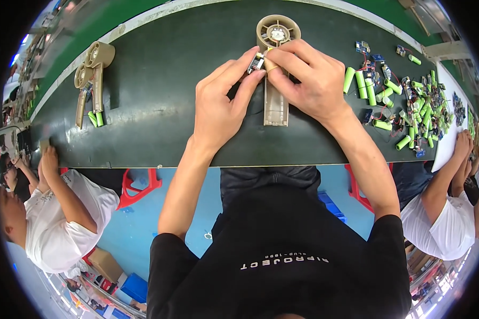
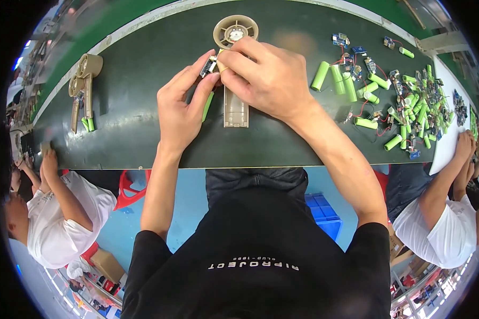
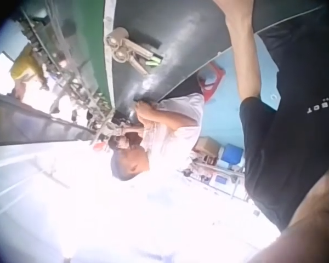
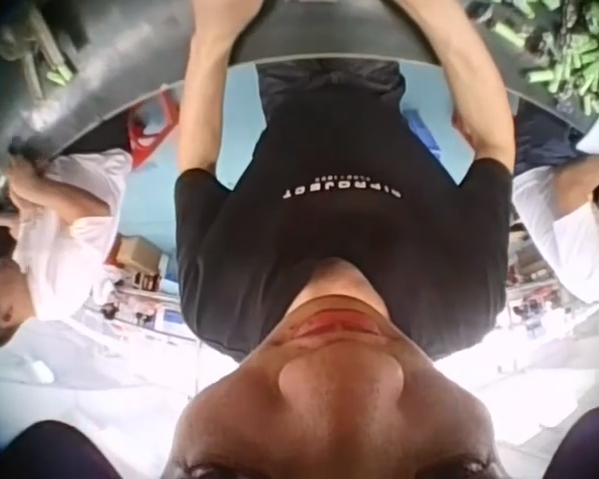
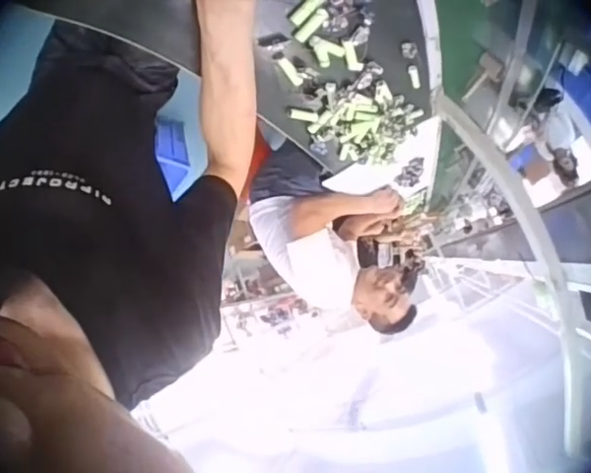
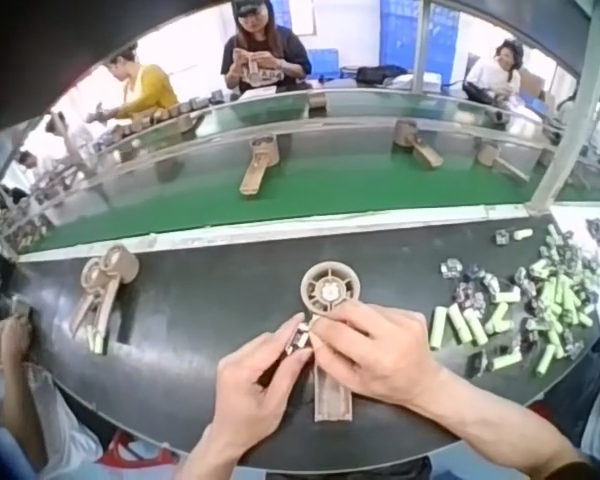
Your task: Assembling portable handheld fans by inserting batteries and circuit boards into plastic housings.
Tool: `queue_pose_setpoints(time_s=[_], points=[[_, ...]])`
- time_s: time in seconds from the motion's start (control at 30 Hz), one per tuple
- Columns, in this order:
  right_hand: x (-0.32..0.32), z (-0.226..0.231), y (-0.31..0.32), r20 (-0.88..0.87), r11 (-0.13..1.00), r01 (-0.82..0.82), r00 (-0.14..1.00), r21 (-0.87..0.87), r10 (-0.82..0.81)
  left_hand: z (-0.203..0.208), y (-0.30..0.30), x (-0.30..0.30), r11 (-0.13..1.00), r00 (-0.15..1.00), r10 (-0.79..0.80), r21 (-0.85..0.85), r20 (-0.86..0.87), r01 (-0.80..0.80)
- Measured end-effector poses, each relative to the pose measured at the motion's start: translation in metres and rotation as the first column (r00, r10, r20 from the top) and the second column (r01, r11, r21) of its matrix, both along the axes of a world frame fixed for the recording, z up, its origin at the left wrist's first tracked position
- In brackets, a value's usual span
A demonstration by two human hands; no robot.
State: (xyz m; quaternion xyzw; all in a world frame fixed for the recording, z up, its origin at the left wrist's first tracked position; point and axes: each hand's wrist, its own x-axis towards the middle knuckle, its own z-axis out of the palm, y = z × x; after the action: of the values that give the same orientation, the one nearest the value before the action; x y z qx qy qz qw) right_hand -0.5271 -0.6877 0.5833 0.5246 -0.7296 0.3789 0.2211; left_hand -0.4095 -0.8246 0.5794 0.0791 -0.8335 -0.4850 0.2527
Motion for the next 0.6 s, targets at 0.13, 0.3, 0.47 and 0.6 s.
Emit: queue_pose_setpoints(time_s=[0.13, 0.3, 0.47, 0.6], points=[[0.0009, -0.0014, -0.0003, 0.009, 1.000, 0.002, 1.000, -0.023, -0.002, -0.0003, 0.0006, 0.0007, 1.000, 1.000, 0.005, -0.011, 0.019, -0.005], [0.0045, -0.0001, 0.0033, 0.084, 0.999, 0.031, 0.996, 0.008, -0.032, 0.0002, 0.0036, 0.0012, 0.993, 1.000, -0.009, -0.119, 0.004, 0.009], [-0.0013, -0.0026, -0.0003, -0.052, 0.999, -0.035, 0.998, -0.009, 0.034, 0.0012, -0.0002, -0.0006, 0.990, 0.999, -0.030, -0.140, 0.021, 0.032], [-0.0029, -0.0013, -0.0025, -0.045, 0.999, -0.037, 0.998, 0.011, 0.038, 0.0014, -0.0058, -0.0022, 0.986, 0.998, -0.067, -0.155, 0.009, 0.068]])
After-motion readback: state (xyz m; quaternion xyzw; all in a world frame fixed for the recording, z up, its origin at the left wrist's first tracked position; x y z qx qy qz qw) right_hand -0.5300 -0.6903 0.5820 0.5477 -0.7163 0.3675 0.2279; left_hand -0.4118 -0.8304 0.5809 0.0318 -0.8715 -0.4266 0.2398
